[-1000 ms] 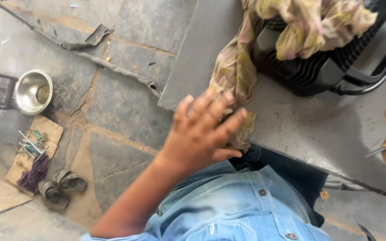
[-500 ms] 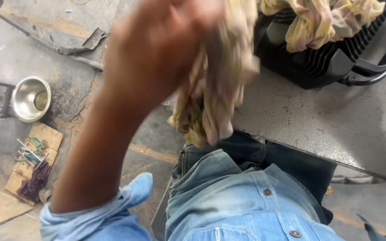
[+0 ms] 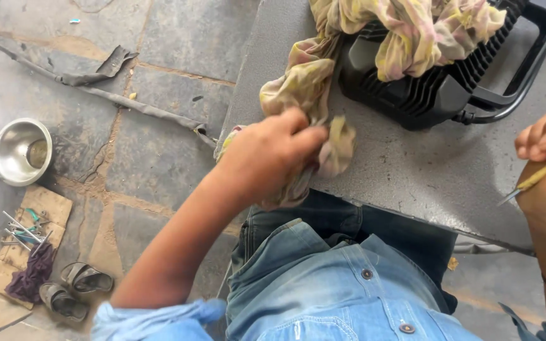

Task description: Cleaning debris from a finned heatsink using a screwdriver and cloth.

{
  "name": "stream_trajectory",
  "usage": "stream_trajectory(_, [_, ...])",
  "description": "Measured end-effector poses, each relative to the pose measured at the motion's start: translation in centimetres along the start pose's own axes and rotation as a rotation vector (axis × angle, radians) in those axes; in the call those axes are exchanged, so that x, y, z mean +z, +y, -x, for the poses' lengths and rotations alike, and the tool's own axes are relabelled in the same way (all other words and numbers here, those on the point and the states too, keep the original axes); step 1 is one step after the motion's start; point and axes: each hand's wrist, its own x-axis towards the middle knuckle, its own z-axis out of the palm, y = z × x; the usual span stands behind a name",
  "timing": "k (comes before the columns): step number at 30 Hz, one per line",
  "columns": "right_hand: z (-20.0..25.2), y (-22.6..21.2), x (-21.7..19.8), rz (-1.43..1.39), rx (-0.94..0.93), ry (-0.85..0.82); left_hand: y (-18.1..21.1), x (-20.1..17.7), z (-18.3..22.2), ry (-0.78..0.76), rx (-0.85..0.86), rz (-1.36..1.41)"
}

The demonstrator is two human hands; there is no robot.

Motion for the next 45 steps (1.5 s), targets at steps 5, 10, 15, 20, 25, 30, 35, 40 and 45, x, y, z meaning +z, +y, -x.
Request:
stream_trajectory(5, [3.0, 0.0, 2.2, 0.006, 0.003, 0.1, -3.5, -0.1, -7.0, 0.309, -0.155, 0.178])
stream_trajectory(10, [2.3, -2.2, 3.7, -0.033, -0.037, 0.176, -1.4, -2.7, -12.7, 0.299, 0.331, 0.29])
stream_trajectory(15, [2.2, -4.8, 6.7, -0.027, 0.023, 0.266, -3.5, -1.2, -16.3, 0.146, 0.594, 0.252])
stream_trajectory(20, [2.4, -3.9, 6.8, 0.035, 0.029, 0.261, -4.3, -0.8, -18.9, -0.095, 0.561, 0.338])
stream_trajectory(25, [1.8, -4.8, 8.3, 0.047, 0.053, 0.29, -3.4, -0.8, -20.3, -0.059, 0.547, 0.248])
stream_trajectory(30, [1.9, -3.0, 7.6, 0.044, 0.055, 0.265, -4.2, 0.4, -19.8, 0.015, 0.544, 0.155])
stream_trajectory(35, [1.7, -4.3, 8.7, 0.102, 0.053, 0.252, -3.5, 0.9, -19.4, 0.141, 0.566, 0.191])
stream_trajectory(40, [1.8, -4.4, 9.0, 0.032, 0.079, 0.286, -4.3, 2.1, -19.7, 0.34, 0.675, 0.137])
stream_trajectory(45, [1.4, -5.3, 9.8, 0.047, 0.074, 0.291, -4.4, 3.2, -20.0, 0.16, 0.446, 0.207])
